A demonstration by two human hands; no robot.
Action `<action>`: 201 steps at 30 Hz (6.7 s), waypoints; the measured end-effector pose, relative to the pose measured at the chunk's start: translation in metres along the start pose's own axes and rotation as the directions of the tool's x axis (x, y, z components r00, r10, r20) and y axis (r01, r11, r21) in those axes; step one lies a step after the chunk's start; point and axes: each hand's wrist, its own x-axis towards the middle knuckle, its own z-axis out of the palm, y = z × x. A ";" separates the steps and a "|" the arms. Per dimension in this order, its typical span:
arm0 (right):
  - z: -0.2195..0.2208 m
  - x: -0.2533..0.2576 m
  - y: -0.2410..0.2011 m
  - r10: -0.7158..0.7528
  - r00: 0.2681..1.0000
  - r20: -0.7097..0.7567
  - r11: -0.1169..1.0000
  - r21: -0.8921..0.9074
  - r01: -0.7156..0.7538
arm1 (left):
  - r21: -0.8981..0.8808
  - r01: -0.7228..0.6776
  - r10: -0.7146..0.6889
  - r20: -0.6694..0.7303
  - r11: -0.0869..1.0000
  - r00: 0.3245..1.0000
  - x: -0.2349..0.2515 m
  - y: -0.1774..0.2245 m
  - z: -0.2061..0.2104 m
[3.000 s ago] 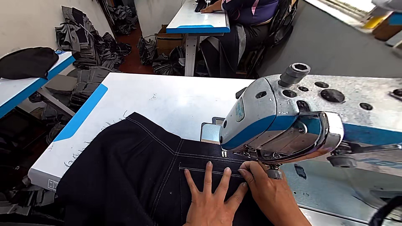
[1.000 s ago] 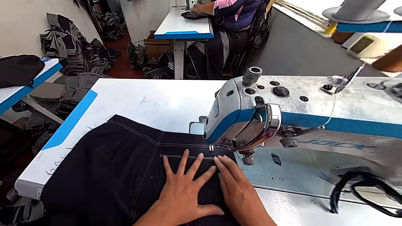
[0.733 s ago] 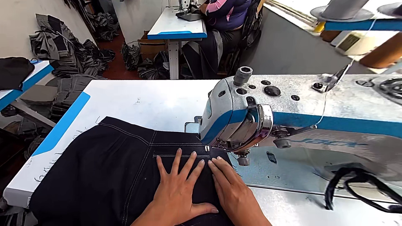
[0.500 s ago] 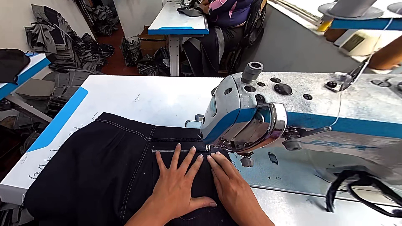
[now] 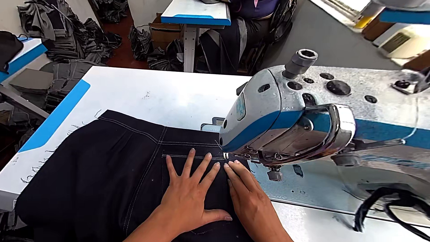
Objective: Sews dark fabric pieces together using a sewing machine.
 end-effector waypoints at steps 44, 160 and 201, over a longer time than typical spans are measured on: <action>-0.039 -0.044 -0.018 -0.176 0.972 0.154 0.984 0.016 0.175 | -0.067 0.131 -0.135 -0.058 0.989 0.989 -0.014 -0.028 -0.002; -0.027 -0.036 -0.030 -0.493 0.868 0.062 0.870 0.039 0.491 | 0.354 -0.190 0.301 -0.291 0.916 0.908 -0.078 0.023 0.003; -0.038 0.022 -0.036 -0.063 0.944 0.325 0.990 0.139 0.018 | -0.564 -0.132 0.003 -0.224 0.815 0.975 -0.028 -0.035 -0.009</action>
